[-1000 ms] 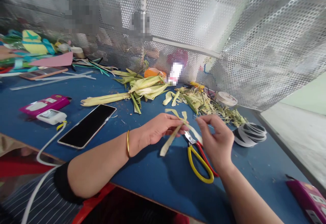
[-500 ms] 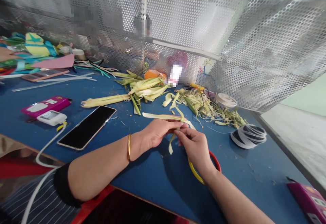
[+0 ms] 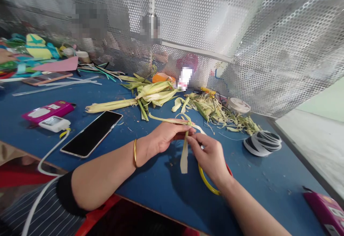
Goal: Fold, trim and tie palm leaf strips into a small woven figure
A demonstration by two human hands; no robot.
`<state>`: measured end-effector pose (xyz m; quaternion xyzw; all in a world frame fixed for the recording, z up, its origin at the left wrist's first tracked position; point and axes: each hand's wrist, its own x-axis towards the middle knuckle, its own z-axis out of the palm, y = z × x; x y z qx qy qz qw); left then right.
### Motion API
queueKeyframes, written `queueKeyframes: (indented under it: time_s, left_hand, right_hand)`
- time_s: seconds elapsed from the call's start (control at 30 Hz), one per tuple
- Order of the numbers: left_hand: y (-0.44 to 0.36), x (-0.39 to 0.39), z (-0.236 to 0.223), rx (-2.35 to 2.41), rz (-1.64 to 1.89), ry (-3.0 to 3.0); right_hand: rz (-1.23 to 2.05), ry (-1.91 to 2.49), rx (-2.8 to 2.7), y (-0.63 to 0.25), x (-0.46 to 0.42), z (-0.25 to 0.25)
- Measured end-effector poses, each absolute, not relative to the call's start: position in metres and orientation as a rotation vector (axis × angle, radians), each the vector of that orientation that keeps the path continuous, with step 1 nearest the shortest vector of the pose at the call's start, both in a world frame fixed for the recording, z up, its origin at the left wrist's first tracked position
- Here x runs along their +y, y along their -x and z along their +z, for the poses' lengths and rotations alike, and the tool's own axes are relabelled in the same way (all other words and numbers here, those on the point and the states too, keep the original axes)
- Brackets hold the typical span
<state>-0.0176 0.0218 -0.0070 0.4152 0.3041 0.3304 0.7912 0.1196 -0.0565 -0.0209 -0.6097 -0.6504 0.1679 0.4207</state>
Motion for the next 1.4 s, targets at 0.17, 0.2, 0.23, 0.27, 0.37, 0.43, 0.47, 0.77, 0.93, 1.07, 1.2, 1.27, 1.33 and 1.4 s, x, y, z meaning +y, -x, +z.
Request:
queueKeyframes:
  time_s: [0.17, 0.2, 0.23, 0.27, 0.37, 0.43, 0.47, 0.77, 0.93, 1.07, 1.2, 1.27, 1.33, 1.4]
  left_hand:
    - [0.022, 0.027, -0.003, 0.713, 0.653, -0.924]
    - [0.022, 0.027, -0.003, 0.712, 0.647, -0.938]
    - [0.022, 0.027, -0.004, 0.717, 0.652, -0.950]
    - [0.021, 0.026, -0.005, 0.732, 0.669, -0.964]
    - [0.018, 0.024, -0.010, 0.810, 0.761, -1.036]
    - [0.015, 0.023, -0.012, 0.856, 0.820, -1.108]
    - [0.014, 0.023, -0.013, 0.874, 0.836, -1.137]
    - [0.011, 0.019, -0.013, 0.978, 0.862, -1.140]
    - [0.015, 0.024, -0.013, 0.881, 0.775, -1.058]
    - [0.019, 0.024, -0.004, 0.810, 0.581, -1.063]
    - [0.021, 0.018, -0.001, 0.770, 0.460, -1.158]
    - [0.021, 0.016, -0.002, 0.763, 0.442, -1.204]
    - [0.019, 0.014, -0.005, 0.750, 0.448, -1.238]
    - [0.018, 0.012, -0.006, 0.746, 0.464, -1.263]
  right_hand:
    - [-0.031, 1.650, -1.572, -0.140, -0.050, -0.012]
    - [0.024, 1.679, -1.585, -0.143, -0.048, -0.013]
    - [0.115, 1.699, -1.603, -0.144, -0.046, -0.015]
    - [0.218, 1.706, -1.615, -0.143, -0.045, -0.017]
    - [0.412, 1.685, -1.631, -0.134, -0.047, -0.022]
    - [0.447, 1.661, -1.640, -0.127, -0.051, -0.022]
    - [0.463, 1.648, -1.638, -0.124, -0.054, -0.022]
    - [0.468, 1.580, -1.659, -0.113, -0.063, -0.018]
    - [0.576, 1.577, -1.506, -0.122, -0.056, -0.014]
    - [0.909, 1.477, -1.070, -0.134, -0.045, -0.014]
    - [1.289, 1.249, -0.831, -0.135, -0.041, -0.016]
    - [1.304, 1.203, -0.785, -0.132, -0.041, -0.018]
    - [1.241, 1.204, -0.798, -0.130, -0.042, -0.019]
    - [1.169, 1.218, -0.838, -0.129, -0.043, -0.021]
